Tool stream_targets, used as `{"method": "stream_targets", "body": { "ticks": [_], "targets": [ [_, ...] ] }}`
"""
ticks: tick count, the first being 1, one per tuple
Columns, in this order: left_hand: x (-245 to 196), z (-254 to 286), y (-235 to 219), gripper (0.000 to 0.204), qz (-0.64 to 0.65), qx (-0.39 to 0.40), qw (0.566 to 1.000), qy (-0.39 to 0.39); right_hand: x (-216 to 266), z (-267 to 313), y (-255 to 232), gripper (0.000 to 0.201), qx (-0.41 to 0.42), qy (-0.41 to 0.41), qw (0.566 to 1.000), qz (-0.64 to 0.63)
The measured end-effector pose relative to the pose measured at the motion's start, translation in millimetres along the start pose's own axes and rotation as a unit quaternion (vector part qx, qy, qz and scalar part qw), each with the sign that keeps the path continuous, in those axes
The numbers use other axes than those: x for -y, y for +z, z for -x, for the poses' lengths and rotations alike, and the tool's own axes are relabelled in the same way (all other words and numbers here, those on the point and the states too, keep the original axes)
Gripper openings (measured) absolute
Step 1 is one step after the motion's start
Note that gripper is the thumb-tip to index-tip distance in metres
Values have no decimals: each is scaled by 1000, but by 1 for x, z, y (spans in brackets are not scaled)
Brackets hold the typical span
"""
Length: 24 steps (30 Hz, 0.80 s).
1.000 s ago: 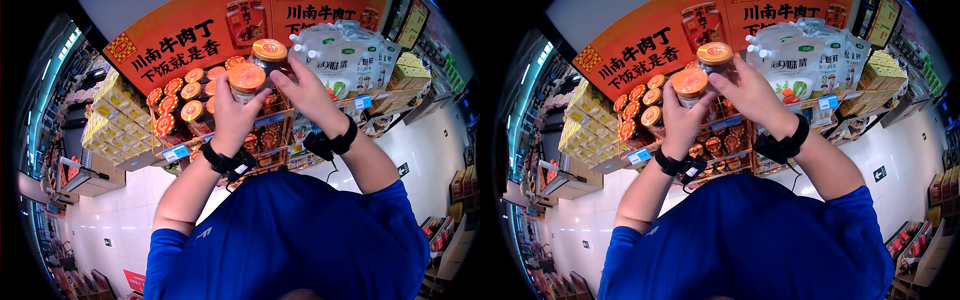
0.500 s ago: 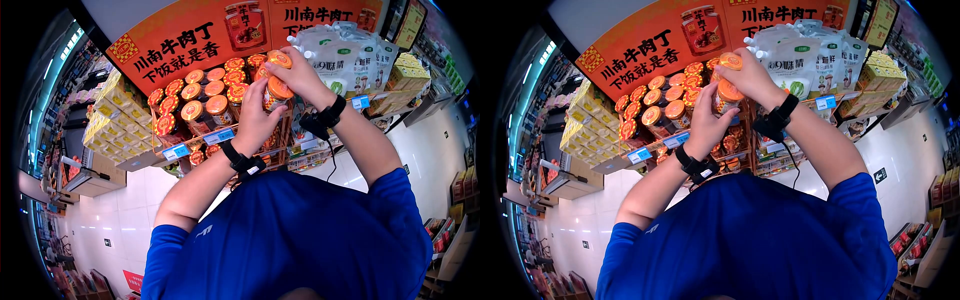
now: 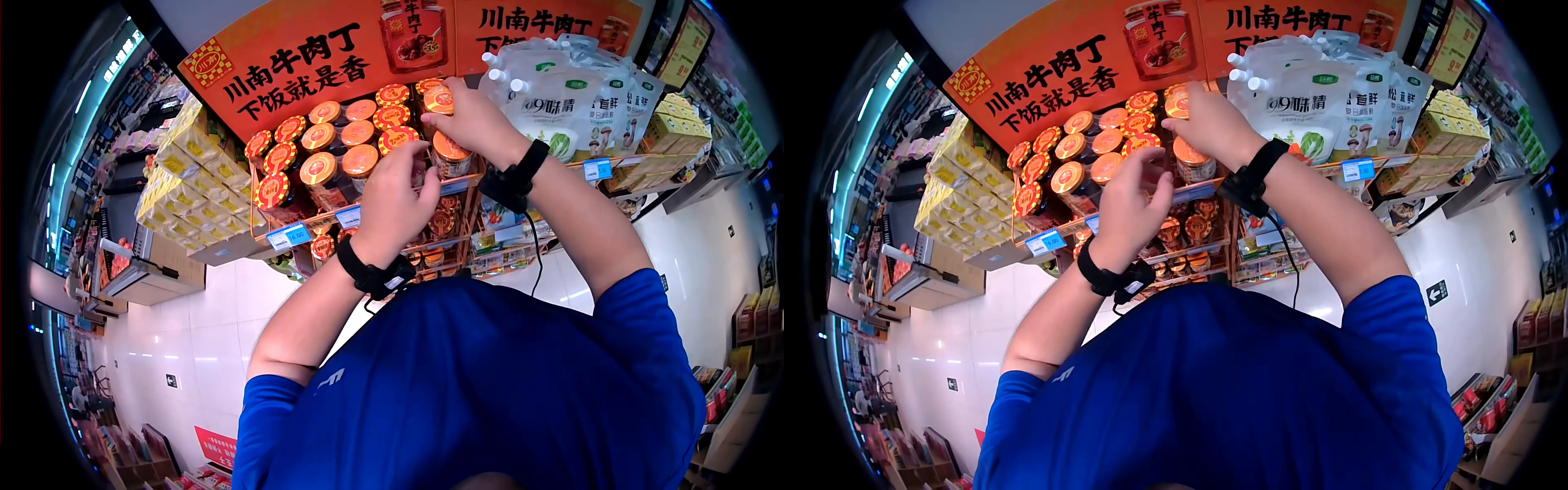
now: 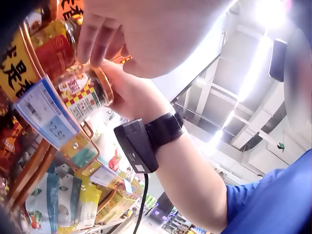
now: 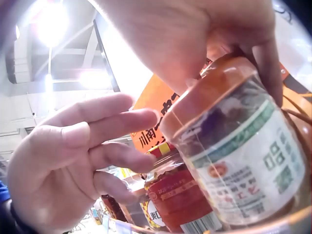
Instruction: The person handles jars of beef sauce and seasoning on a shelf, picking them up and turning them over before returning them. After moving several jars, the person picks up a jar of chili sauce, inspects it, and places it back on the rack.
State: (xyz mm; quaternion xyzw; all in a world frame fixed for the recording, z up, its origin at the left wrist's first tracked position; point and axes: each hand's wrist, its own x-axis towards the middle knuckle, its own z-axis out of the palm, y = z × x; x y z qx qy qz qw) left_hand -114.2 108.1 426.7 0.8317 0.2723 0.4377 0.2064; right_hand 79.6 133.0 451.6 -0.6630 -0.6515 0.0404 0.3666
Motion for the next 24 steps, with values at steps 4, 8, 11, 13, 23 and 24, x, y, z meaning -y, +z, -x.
{"method": "stream_targets", "body": {
  "ticks": [4, 8, 11, 13, 23, 24],
  "targets": [
    [19, -7, -21, 28, -85, -79, 992, 50, 2, -2, 2, 62, 20, -28, 999, 35],
    [30, -15, -34, 32, -147, -59, 985, 73, 8, -7, -3, 64, 52, -3, 997, 50],
    [27, -17, -36, 33, -127, -51, 988, 74, 13, -10, -9, 67, 84, 24, 996, 28],
    [28, -18, -35, 34, -133, -41, 987, 85, 6, -15, -7, 71, 85, 16, 995, 49],
    [23, -28, -25, 53, -158, 13, 974, 160, 4, -24, -15, 79, 120, 5, 988, 100],
    [18, -30, -21, 60, -195, 15, 963, 188, 1, -26, -14, 79, 120, 3, 988, 102]
  ]
}}
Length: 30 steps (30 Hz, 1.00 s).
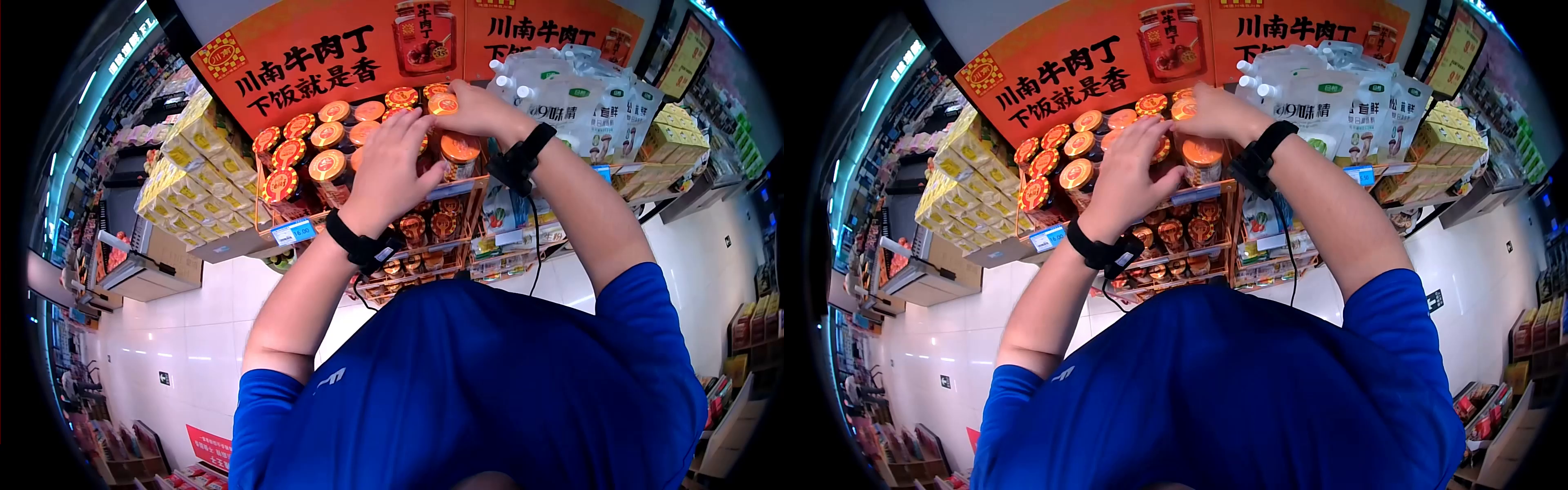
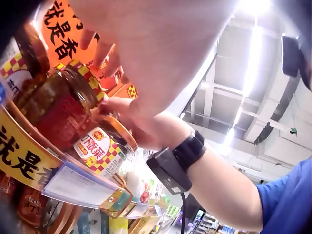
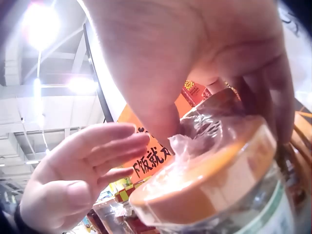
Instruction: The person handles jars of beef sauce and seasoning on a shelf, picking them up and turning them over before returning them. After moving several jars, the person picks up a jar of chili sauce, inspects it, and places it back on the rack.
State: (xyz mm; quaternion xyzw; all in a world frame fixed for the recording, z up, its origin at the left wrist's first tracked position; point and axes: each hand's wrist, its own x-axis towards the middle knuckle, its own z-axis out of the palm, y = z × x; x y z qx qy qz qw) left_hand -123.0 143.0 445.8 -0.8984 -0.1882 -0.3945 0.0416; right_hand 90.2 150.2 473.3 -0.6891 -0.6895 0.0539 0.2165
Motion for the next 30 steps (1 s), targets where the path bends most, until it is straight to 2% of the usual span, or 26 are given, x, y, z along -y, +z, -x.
{"method": "stream_targets", "body": {
  "ticks": [2, 5, 6, 7, 8, 9, 11, 12, 13, 14, 16, 19, 22, 24, 27, 28, 30],
  "targets": [
    [-10, -8, 5, 62, 5, -8, 1000, 4, -7, -9, 0, 80, 0, 25, 998, -57],
    [-17, -15, 15, 60, 2, -41, 999, 13, -9, -21, -11, 76, 25, 66, 995, -66],
    [-20, -14, 17, 58, -11, -9, 1000, 1, -6, -25, -17, 76, 24, 99, 989, -111],
    [-24, -13, 19, 56, -24, 23, 999, -9, -3, -27, -20, 76, 25, 99, 989, -110],
    [-28, -13, 20, 47, -25, 41, 999, 14, 0, -28, -21, 73, 65, 100, 990, -73],
    [-30, -12, 24, 47, -23, 41, 999, 13, 1, -30, -21, 72, 104, 102, 989, -36],
    [-28, -7, 37, 38, -50, 16, 997, 50, -3, -33, -9, 68, 80, 84, 992, -56],
    [-27, -8, 39, 31, -72, 1, 996, 54, -4, -36, -5, 67, 31, 62, 997, -17],
    [-26, -8, 40, 31, -73, 1, 996, 52, -6, -41, -2, 65, -17, 39, 999, 21],
    [-26, -6, 41, 33, -71, 15, 996, 46, -9, -47, -2, 65, -14, 38, 999, 21],
    [-29, -5, 40, 35, -67, 30, 997, 37, -1, -55, -9, 62, 49, 50, 993, 99],
    [-32, -5, 39, 40, -110, 52, 992, 31, 0, -69, -7, 58, 77, 69, 986, 128],
    [-33, -3, 41, 38, -144, 84, 986, 30, -11, -88, 0, 59, 97, 72, 985, 121],
    [-27, -1, 47, 32, -165, 46, 983, 71, -15, -92, 1, 63, 105, 82, 985, 109],
    [-24, -2, 51, 31, -134, 25, 987, 79, -12, -88, -4, 62, 102, 89, 987, 87],
    [-23, -2, 52, 31, -134, 24, 988, 77, -5, -82, -10, 62, 116, 114, 984, 69],
    [-22, -4, 52, 32, -124, 58, 988, 66, -1, -78, -9, 61, 109, 105, 986, 76]
  ]
}}
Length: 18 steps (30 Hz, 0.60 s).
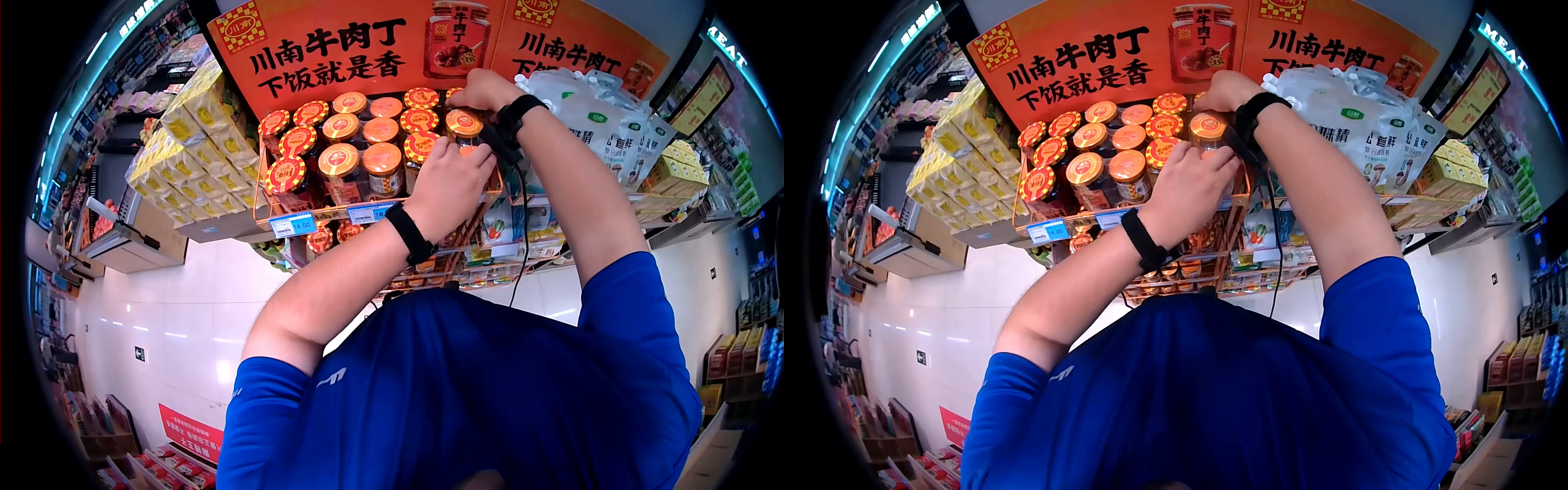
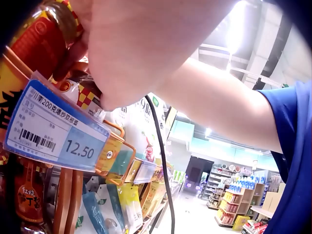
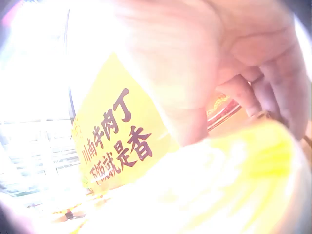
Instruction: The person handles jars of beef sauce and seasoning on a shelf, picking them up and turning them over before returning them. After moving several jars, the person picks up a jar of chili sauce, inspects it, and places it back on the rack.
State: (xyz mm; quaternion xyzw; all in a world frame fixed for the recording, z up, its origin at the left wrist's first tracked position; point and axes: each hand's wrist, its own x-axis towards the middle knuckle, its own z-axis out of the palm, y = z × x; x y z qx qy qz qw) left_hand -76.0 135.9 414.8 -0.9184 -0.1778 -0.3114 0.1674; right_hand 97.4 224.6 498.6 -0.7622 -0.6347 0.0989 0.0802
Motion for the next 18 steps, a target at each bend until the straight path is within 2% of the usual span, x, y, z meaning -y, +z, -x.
{"method": "stream_targets", "body": {
  "ticks": [6, 9, 12, 14, 15, 17, 18],
  "targets": [
    [3, -3, -1, 32, 12, 45, 999, -5, -1, -4, 3, 59, -18, -21, 999, 29],
    [0, 0, 0, 34, -13, 11, 1000, -12, -5, -7, 8, 59, -30, -41, 998, 49],
    [-1, 0, -5, 34, -23, 36, 999, -28, -4, -6, 8, 64, -20, -41, 999, -25],
    [1, 2, -7, 34, -8, 35, 999, -27, 5, 4, 1, 65, 23, 33, 997, -70],
    [3, 3, -8, 35, 8, 36, 999, -26, 5, 8, 1, 65, 23, 31, 997, -72],
    [6, 6, -13, 34, 27, 32, 999, -25, -2, 15, 1, 68, -75, -32, 992, -99],
    [7, 8, -15, 33, 50, 28, 998, -23, -2, 19, 3, 66, -90, -12, 989, -118]
  ]
}}
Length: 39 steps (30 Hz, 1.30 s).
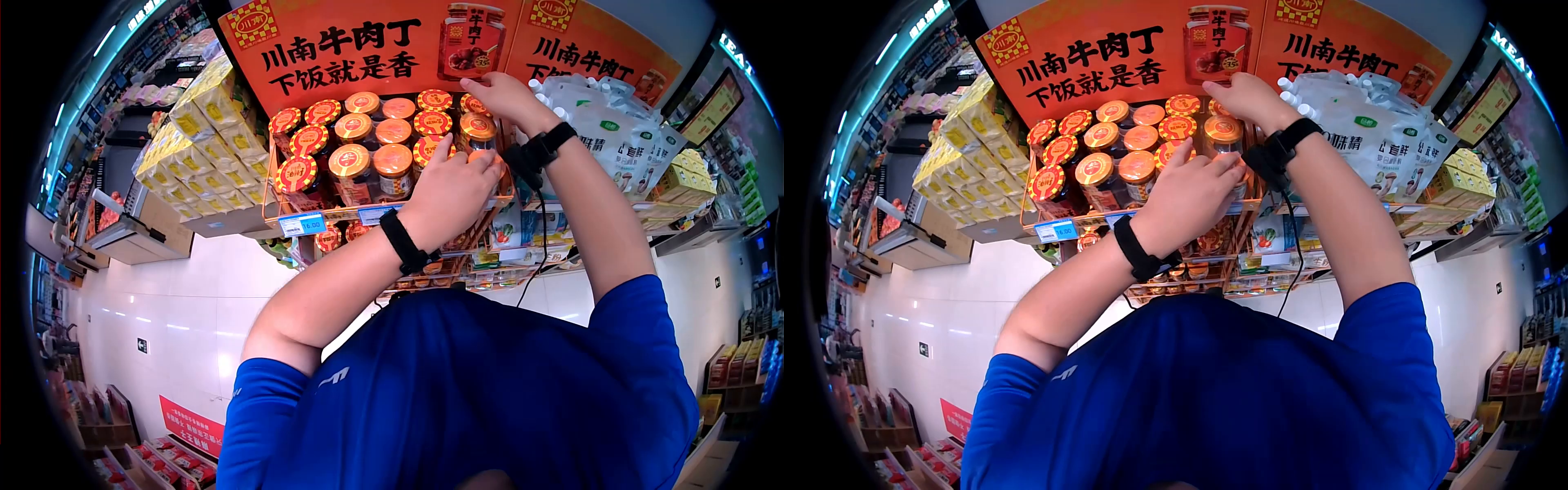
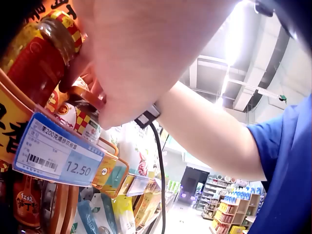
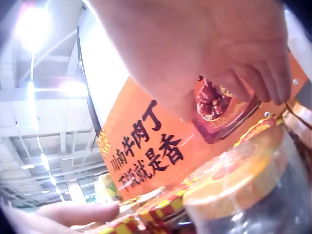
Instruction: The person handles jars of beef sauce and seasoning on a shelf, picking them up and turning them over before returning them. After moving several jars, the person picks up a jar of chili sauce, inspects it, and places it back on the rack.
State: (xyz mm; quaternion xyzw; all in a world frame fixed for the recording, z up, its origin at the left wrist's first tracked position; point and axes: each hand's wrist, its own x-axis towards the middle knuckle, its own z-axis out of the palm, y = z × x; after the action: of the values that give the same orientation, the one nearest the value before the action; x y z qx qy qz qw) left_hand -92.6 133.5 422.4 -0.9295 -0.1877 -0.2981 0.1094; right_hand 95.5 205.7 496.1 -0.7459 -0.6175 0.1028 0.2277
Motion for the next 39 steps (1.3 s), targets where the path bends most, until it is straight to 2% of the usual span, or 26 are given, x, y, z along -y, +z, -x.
{"method": "stream_targets", "body": {
  "ticks": [1, 3, 4, 6, 7, 9, 11, 13, 14, 15, 17, 18, 23, 25, 26, 27, 29, 30, 31, 33, 35, 37, 38, 39],
  "targets": [
    [1, 1, -3, 33, -1, 3, 1000, 4, -3, 9, 1, 66, -1, 2, 1000, -4],
    [3, 1, -11, 29, 27, 54, 998, 17, -8, 31, 3, 58, -65, -47, 978, -192],
    [4, 1, -13, 29, 28, 59, 998, 21, -9, 41, 7, 51, -103, -72, 966, -228],
    [9, 2, -18, 27, 67, -45, 994, 79, -15, 56, 17, 46, -128, -88, 950, -272],
    [12, 3, -21, 27, 67, -42, 993, 83, -18, 63, 21, 42, -153, -107, 932, -311],
    [22, 6, -31, 29, 131, -116, 984, -13, -22, 79, 31, 37, -161, -134, 916, -341],
    [34, 12, -34, 39, 49, -155, 981, -106, -28, 90, 45, 38, -143, -142, 887, -415],
    [44, 14, -34, 48, 1, -126, 981, -149, -27, 97, 52, 37, -135, -138, 882, -431],
    [45, 13, -36, 58, -26, -84, 984, -156, -25, 100, 55, 37, -121, -140, 878, -441],
    [43, 12, -36, 58, -26, -82, 985, -150, -22, 101, 57, 37, -126, -138, 877, -443],
    [39, 10, -35, 64, -33, 45, 982, -181, -18, 103, 58, 36, -112, -112, 859, -488],
    [36, 9, -33, 69, -43, 53, 981, -181, -19, 100, 59, 35, -113, -111, 875, -457],
    [39, 7, -27, 65, -10, 34, 977, -213, -14, 111, 57, 33, -119, -126, 899, -403],
    [42, 3, -35, 63, 37, 54, 973, -219, -11, 118, 52, 33, -144, -163, 911, -351],
    [45, 4, -35, 60, 9, -2, 982, -187, -11, 119, 52, 33, -133, -167, 904, -372],
    [46, 1, -42, 60, 7, -4, 982, -187, -10, 120, 50, 33, -134, -169, 903, -372],
    [46, -7, -62, 56, 151, -60, 955, -247, -5, 122, 47, 35, -91, -188, 884, -419],
    [49, -11, -70, 50, 212, -67, 940, -259, -2, 119, 48, 42, -35, -189, 849, -493],
    [49, -15, -78, 47, 287, -66, 920, -258, 0, 118, 46, 42, -32, -193, 848, -493],
    [42, -24, -95, 48, 345, -31, 901, -260, 5, 122, 38, 52, 94, -203, 833, -505],
    [45, -23, -89, 47, 367, -29, 887, -278, 8, 125, 36, 51, 108, -203, 830, -508],
    [44, -18, -80, 47, 389, -27, 872, -295, 8, 124, 42, 51, 88, -210, 786, -575],
    [41, -15, -76, 53, 473, -48, 828, -296, 9, 126, 45, 49, 78, -223, 765, -600],
    [40, -11, -71, 59, 553, -68, 776, -295, 8, 127, 45, 49, 77, -224, 765, -598]
  ]
}}
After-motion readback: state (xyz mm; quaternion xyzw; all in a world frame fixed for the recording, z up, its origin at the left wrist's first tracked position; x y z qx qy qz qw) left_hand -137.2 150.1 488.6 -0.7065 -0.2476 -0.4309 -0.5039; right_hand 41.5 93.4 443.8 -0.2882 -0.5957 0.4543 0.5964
